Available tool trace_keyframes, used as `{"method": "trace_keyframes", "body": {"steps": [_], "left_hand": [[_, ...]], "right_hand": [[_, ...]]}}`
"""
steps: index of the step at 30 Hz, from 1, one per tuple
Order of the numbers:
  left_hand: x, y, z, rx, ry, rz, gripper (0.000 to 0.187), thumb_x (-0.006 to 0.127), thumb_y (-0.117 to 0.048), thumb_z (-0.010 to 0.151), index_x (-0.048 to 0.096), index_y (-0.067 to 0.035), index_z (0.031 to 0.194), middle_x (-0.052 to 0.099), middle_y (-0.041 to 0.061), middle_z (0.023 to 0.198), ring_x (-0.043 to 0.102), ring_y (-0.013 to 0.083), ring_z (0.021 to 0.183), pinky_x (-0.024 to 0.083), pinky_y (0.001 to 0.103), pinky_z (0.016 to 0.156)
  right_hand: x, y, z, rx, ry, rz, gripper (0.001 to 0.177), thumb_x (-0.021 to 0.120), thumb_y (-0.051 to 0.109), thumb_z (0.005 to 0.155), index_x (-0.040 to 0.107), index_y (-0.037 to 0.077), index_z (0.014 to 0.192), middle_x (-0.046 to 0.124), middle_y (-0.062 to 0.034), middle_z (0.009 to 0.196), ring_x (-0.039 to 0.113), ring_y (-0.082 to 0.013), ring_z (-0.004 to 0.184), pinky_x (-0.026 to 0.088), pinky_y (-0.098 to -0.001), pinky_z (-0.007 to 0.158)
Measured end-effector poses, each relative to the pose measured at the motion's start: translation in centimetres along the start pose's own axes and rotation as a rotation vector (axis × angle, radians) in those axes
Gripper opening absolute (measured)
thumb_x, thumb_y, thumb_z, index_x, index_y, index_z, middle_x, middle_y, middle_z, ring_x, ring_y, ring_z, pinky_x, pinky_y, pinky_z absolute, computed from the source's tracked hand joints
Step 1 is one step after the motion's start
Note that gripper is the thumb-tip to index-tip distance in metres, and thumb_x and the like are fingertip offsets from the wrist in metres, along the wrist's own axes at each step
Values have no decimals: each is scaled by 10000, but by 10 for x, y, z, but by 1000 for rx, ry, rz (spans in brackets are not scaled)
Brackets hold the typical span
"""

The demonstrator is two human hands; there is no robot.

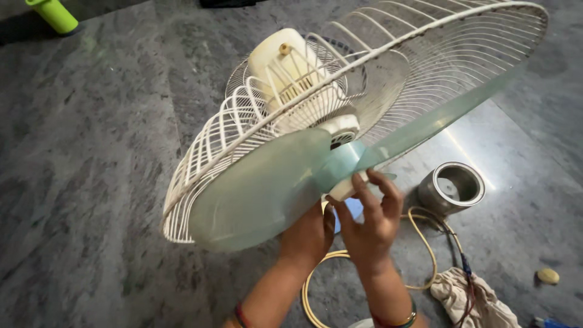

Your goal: The person assembles a table fan by attaching the front grill and securing the fan blades with a nut. They then attach the rear grill to the motor housing.

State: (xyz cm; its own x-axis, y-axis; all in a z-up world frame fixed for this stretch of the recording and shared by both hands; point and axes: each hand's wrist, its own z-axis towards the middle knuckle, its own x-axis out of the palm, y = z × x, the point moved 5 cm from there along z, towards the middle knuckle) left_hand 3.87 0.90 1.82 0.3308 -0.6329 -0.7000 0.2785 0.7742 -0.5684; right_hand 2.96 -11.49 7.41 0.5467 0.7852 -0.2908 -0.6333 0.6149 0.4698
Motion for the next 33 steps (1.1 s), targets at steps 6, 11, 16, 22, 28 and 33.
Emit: {"method": "trace_keyframes", "body": {"steps": [6, 11, 16, 22, 28, 33], "left_hand": [[2, -6, 4, -104, -2, -126, 424, 620, -172, 935, 560, 56, 1288, 607, 321, 1213, 537, 534, 1147, 430, 570, 949], [2, -9, 4, -111, -12, -59, 367, 612, -169, 940, 579, 33, 1245, 630, 291, 1154, 569, 506, 1116, 446, 564, 969], [3, -10, 3, -53, -44, -72, 419, 615, -162, 962, 542, 61, 1309, 602, 321, 1203, 550, 527, 1134, 427, 581, 963], [9, -5, 2, -92, -11, -23, 450, 606, -201, 959, 526, 42, 1329, 595, 315, 1238, 541, 524, 1169, 418, 573, 994], [6, -6, 0, -57, -62, -130, 463, 580, -208, 988, 509, 53, 1365, 585, 323, 1291, 536, 519, 1220, 418, 554, 1033], [4, -7, -1, -55, -76, -131, 462, 591, -221, 994, 513, 52, 1359, 585, 323, 1299, 539, 513, 1238, 418, 549, 1049]], "right_hand": [[0, -8, -8, 22, 4, 32, 653, 888, 110, 789, 596, 73, 1372, 522, -168, 1379, 612, -291, 1165, 552, -411, 952], [3, -17, -5, 181, -90, 476, 655, 860, 80, 921, 467, 53, 1444, 539, -134, 1453, 610, -249, 1292, 644, -331, 995], [-1, -16, -3, 192, -64, 263, 661, 872, 14, 821, 553, 4, 1400, 498, -147, 1391, 629, -254, 1222, 640, -338, 947], [-4, -11, -1, 135, -41, 19, 579, 881, 11, 786, 644, 18, 1314, 584, -130, 1279, 655, -271, 1154, 594, -377, 959], [-5, 0, -1, 5, -1, 27, 447, 828, -17, 784, 694, 47, 1205, 654, -129, 1265, 625, -347, 1283, 541, -440, 1078], [-3, 1, -7, -37, -44, 107, 427, 853, -14, 843, 665, 93, 1210, 643, -83, 1288, 652, -300, 1295, 555, -441, 1113]]}}
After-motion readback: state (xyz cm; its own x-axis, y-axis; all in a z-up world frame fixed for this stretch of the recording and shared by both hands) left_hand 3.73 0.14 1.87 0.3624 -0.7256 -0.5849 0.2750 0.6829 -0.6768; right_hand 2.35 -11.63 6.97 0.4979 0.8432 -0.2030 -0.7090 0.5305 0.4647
